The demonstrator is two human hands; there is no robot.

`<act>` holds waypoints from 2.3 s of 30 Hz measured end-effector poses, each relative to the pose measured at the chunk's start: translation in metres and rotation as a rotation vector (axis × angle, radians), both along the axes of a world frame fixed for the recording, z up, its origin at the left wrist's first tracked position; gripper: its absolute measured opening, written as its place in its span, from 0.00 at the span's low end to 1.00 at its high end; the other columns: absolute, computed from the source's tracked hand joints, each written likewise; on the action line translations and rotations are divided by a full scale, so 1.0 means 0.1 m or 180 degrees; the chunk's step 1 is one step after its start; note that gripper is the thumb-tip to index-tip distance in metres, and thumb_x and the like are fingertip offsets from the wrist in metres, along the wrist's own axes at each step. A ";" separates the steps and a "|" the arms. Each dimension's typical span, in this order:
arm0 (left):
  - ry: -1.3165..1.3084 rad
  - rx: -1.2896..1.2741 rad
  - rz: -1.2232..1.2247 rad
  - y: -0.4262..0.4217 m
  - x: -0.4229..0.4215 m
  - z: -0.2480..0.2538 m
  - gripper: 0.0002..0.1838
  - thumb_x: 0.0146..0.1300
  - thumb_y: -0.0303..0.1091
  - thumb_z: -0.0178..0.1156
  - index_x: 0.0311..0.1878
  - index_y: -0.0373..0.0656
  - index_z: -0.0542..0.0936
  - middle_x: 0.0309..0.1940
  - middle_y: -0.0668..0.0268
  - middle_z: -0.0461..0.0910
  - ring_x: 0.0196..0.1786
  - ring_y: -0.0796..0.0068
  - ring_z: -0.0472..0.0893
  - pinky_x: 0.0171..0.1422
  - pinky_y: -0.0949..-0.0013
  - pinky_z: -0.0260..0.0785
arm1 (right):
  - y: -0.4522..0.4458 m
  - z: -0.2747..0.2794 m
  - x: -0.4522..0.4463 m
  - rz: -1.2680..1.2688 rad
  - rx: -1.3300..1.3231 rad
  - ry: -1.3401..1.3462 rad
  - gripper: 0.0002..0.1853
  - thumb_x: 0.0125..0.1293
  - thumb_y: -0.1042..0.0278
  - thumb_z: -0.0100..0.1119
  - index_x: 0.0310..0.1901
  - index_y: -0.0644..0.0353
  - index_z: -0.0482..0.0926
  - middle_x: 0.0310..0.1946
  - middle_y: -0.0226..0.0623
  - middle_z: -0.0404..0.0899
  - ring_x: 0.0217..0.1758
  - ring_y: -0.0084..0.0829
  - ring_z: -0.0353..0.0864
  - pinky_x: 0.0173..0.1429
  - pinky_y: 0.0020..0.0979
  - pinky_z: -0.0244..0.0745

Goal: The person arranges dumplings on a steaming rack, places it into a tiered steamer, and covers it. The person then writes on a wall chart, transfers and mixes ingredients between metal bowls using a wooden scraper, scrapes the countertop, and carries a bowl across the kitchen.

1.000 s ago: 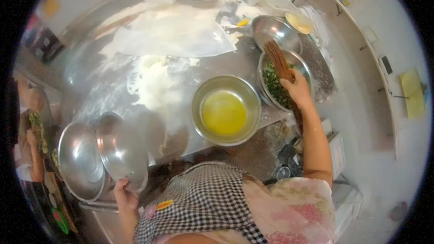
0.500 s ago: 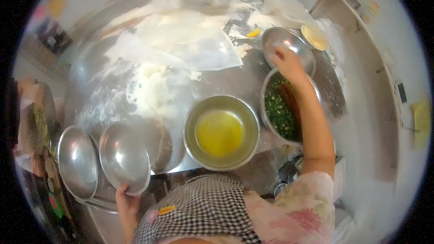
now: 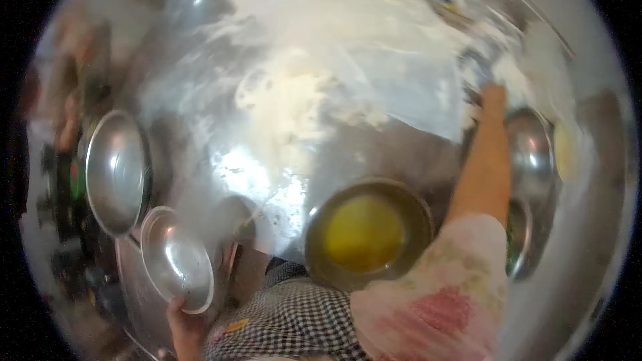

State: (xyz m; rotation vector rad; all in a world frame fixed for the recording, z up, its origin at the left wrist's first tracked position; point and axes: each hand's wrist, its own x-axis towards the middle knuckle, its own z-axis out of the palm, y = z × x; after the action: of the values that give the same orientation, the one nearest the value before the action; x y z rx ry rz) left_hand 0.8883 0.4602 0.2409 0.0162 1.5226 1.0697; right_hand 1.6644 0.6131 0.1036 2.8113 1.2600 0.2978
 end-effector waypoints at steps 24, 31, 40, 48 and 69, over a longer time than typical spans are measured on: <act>-0.0178 -0.0421 0.0212 -0.35 0.02 -0.39 0.24 0.49 0.22 0.54 0.52 0.31 0.69 0.44 0.55 0.75 0.47 0.61 0.76 0.56 0.58 0.67 | -0.21 -0.71 1.07 -0.0581 -0.0145 0.0200 0.14 0.56 0.63 0.52 0.39 0.65 0.77 0.31 0.44 0.78 0.37 0.38 0.77 0.42 0.37 0.70; -0.0085 -0.0408 0.0177 -0.40 0.04 -0.39 0.22 0.49 0.22 0.54 0.51 0.32 0.70 0.42 0.56 0.76 0.44 0.62 0.77 0.53 0.60 0.70 | -0.28 -0.52 1.00 -0.0623 -0.0110 0.0180 0.15 0.57 0.63 0.53 0.40 0.65 0.77 0.32 0.44 0.78 0.36 0.38 0.76 0.41 0.37 0.70; -0.0674 -0.0034 -0.0166 -0.29 -0.24 -0.59 0.22 0.50 0.23 0.54 0.52 0.33 0.69 0.42 0.55 0.76 0.43 0.61 0.78 0.50 0.60 0.73 | -0.36 -0.04 0.69 -0.0566 0.0129 0.0049 0.16 0.57 0.62 0.54 0.42 0.66 0.76 0.33 0.44 0.78 0.36 0.37 0.76 0.41 0.36 0.70; -0.0776 -0.0097 -0.0201 -0.33 -0.89 -0.79 0.25 0.48 0.25 0.54 0.53 0.32 0.67 0.44 0.56 0.74 0.48 0.61 0.75 0.52 0.59 0.70 | 0.17 0.77 -1.28 0.0861 0.1454 0.0201 0.18 0.58 0.61 0.56 0.44 0.67 0.75 0.33 0.44 0.78 0.36 0.36 0.76 0.40 0.36 0.70; -0.0623 0.0102 -0.0119 -0.40 -1.59 -1.17 0.22 0.47 0.27 0.53 0.49 0.36 0.68 0.42 0.61 0.73 0.46 0.65 0.74 0.50 0.60 0.69 | -1.26 -0.13 -5.09 0.3121 0.0172 0.1217 0.15 0.54 0.74 0.52 0.45 0.54 0.74 0.43 0.38 0.77 0.45 0.42 0.76 0.47 0.38 0.72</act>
State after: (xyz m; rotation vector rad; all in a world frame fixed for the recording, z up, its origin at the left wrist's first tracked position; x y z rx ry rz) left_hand 0.7290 0.4203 0.1244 -0.0367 1.3242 1.0350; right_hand 1.1556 0.4868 0.0907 2.0911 2.6565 -0.2085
